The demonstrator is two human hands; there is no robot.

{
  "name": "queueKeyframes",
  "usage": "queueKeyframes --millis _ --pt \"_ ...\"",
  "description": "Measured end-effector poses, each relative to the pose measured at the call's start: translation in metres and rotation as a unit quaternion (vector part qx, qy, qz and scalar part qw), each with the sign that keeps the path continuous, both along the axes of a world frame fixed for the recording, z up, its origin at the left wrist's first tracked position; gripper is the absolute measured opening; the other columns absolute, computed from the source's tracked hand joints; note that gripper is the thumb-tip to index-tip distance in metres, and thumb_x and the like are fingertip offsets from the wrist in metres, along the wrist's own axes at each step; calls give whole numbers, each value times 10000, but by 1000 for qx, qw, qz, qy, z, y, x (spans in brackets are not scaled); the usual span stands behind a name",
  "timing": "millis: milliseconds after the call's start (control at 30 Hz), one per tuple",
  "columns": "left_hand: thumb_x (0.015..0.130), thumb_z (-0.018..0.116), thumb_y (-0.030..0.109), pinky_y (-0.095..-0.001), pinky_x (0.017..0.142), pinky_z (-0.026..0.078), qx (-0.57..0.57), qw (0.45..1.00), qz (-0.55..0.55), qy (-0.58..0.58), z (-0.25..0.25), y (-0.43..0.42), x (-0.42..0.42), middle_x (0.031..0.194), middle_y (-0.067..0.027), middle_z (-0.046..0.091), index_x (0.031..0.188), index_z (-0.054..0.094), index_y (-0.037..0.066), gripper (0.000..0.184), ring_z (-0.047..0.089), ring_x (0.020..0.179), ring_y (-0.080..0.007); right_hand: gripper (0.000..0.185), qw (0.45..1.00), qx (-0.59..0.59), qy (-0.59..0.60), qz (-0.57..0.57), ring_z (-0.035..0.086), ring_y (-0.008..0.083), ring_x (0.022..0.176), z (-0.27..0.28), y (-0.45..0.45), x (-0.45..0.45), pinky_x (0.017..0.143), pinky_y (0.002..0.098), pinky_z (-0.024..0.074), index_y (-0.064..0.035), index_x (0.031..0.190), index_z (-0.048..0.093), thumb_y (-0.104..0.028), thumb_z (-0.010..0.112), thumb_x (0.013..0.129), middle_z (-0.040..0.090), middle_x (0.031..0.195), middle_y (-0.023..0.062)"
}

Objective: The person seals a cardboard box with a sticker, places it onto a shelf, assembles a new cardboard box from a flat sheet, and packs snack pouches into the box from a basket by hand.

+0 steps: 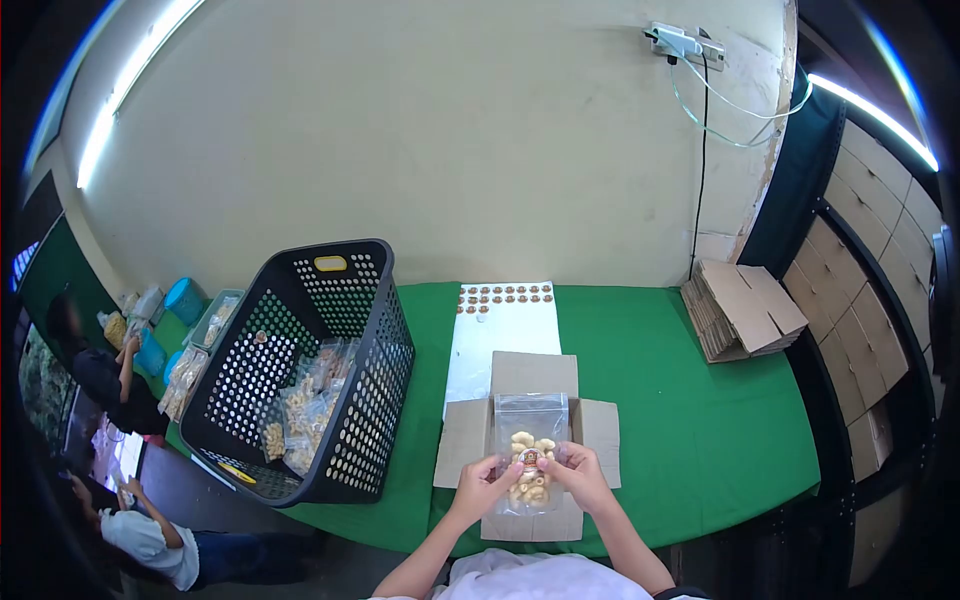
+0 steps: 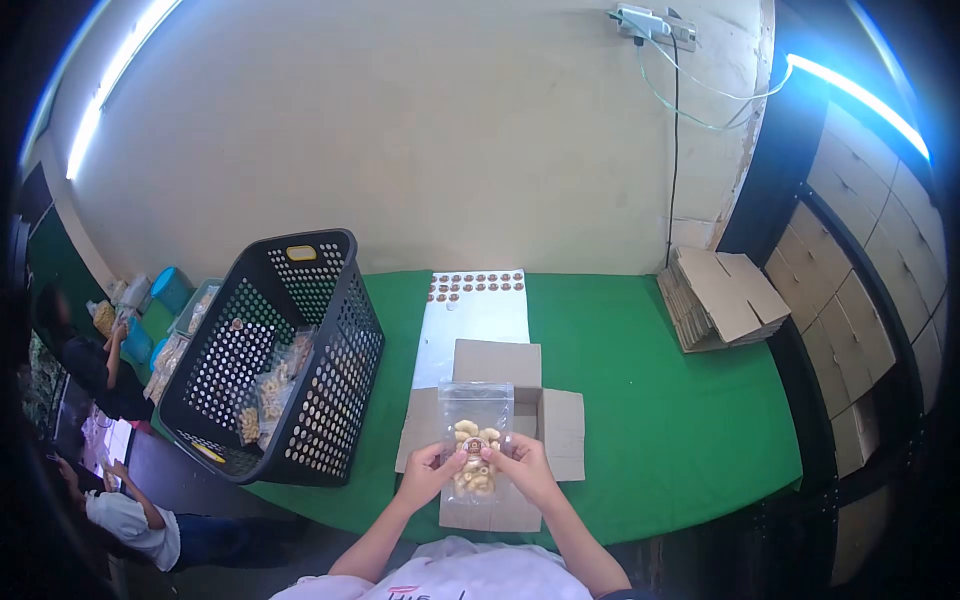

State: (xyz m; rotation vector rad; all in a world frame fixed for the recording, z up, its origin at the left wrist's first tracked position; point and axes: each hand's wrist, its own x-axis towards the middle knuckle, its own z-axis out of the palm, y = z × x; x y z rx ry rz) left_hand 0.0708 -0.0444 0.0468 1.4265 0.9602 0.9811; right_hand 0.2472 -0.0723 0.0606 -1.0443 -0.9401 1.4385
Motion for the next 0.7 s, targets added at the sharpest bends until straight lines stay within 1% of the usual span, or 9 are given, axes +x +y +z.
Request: queueKeyframes --millis 100,200,300,400,500,600,700 --pt "852 598 123 -193 576 434 -44 999 -9 -13 -16 6 3 741 13 597 894 625 -10 141 531 675 -30 234 1000 4 -3 14 587 83 794 -4 6 4 679 227 477 26 1024 577 -104 616 833 628 897 52" --pt "854 590 122 -216 631 464 -45 998 15 -40 -21 7 13 780 -21 623 902 619 -20 153 572 733 -59 215 1000 14 -7 -10 588 87 801 -13 9 0 712 231 475 19 999 570 -115 611 835 629 891 44" --pt "856 584 140 -227 630 474 52 995 71 55 -14 4 22 784 -40 637 899 618 -28 176 589 735 -69 224 1000 -1 11 23 587 91 799 -4 11 -5 713 235 475 14 997 562 -122 622 830 626 888 42" --pt "840 610 193 -258 485 428 131 982 127 40 -19 4 28 639 -69 622 841 624 -26 219 563 553 -82 204 1000 -11 7 -24 586 91 774 -5 11 -15 695 232 476 10 961 571 -122 637 821 625 875 39" --pt "846 600 187 -269 480 423 111 986 115 53 -15 6 33 630 -83 616 813 620 -24 214 562 543 -99 167 998 4 0 -59 584 85 749 -18 13 -13 666 225 477 7 919 580 -110 641 817 625 856 36" --pt "850 590 183 -279 490 419 88 990 101 34 -15 7 45 642 -94 605 816 608 -23 209 560 552 -121 136 990 29 -22 -135 580 77 731 -23 12 -12 640 219 476 6 892 589 -113 621 834 626 838 40" --pt "856 578 182 -285 515 423 141 985 92 49 -8 6 60 681 -116 591 852 594 -25 207 559 580 -146 157 977 59 -16 -204 563 68 685 -31 15 -5 592 209 457 19 890 586 -130 608 848 608 787 36"
